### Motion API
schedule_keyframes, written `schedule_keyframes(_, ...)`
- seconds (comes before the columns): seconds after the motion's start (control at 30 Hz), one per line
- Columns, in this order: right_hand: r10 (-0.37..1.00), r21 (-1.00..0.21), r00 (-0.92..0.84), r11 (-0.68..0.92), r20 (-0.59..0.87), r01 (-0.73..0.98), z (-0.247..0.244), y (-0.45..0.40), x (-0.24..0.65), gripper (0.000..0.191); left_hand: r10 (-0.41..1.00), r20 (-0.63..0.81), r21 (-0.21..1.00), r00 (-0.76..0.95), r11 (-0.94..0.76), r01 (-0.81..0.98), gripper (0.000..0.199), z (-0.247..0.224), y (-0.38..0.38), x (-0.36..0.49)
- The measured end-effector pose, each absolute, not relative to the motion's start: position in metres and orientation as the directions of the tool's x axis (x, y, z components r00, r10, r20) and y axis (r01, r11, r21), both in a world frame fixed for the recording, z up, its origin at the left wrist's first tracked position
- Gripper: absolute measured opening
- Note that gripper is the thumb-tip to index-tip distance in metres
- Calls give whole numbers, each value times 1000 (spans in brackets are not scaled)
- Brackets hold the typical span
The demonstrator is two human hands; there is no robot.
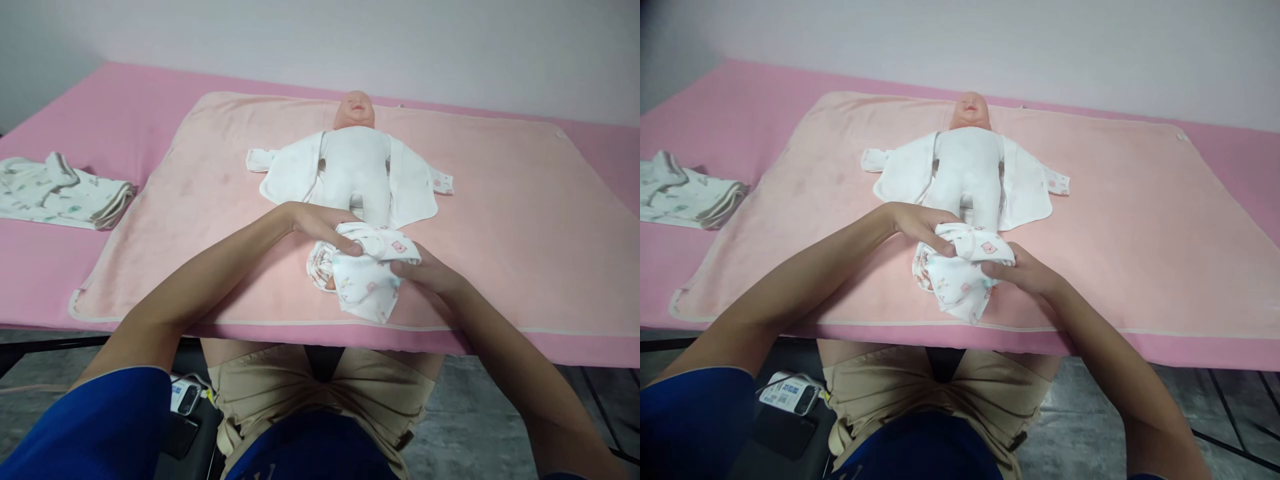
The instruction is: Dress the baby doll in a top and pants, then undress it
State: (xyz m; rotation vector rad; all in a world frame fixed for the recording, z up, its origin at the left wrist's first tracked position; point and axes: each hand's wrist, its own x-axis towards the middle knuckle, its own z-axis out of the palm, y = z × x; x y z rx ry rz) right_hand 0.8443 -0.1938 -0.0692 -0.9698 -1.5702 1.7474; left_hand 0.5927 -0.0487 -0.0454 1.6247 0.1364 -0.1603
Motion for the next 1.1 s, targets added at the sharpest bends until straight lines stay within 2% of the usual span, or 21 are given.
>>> schedule_keyframes(0.07,878,-990,-459,-140,-136,24,-73,-194,844,59,-39,-204,978,978,-52,202,56,-45,-48,592)
schedule_keyframes(0.13,894,-991,-428,-119,-131,54,-73,-194,842,57,-33,-205,977,978,-56,203,55,-46,-47,591)
schedule_keyframes(0.33,789,-985,-606,8,-100,172,-58,-190,835,43,55,-133,990,990,-45,135,57,-54,-45,592)
schedule_keyframes(0.47,694,-995,-716,-12,-78,97,-58,-188,837,39,69,-106,991,992,-79,111,74,-54,-46,594)
schedule_keyframes(0.57,713,-999,-700,-34,-39,21,-64,-185,840,43,75,-108,988,991,-105,116,79,-53,-46,593)
schedule_keyframes(0.73,775,-998,-628,-55,-66,37,-72,-183,845,62,158,-147,984,976,-73,160,74,-54,-48,592)
schedule_keyframes(0.9,860,-994,-499,-91,-109,59,-71,-183,845,63,247,-175,980,953,-46,192,58,-52,-58,597)
schedule_keyframes(1.0,859,-995,-504,-64,-93,76,-66,-184,840,79,269,-165,977,949,-90,195,50,-49,-65,597)
schedule_keyframes(1.1,887,-993,-454,-31,-80,114,-56,-189,832,79,316,-150,959,937,-183,215,46,-48,-74,593)
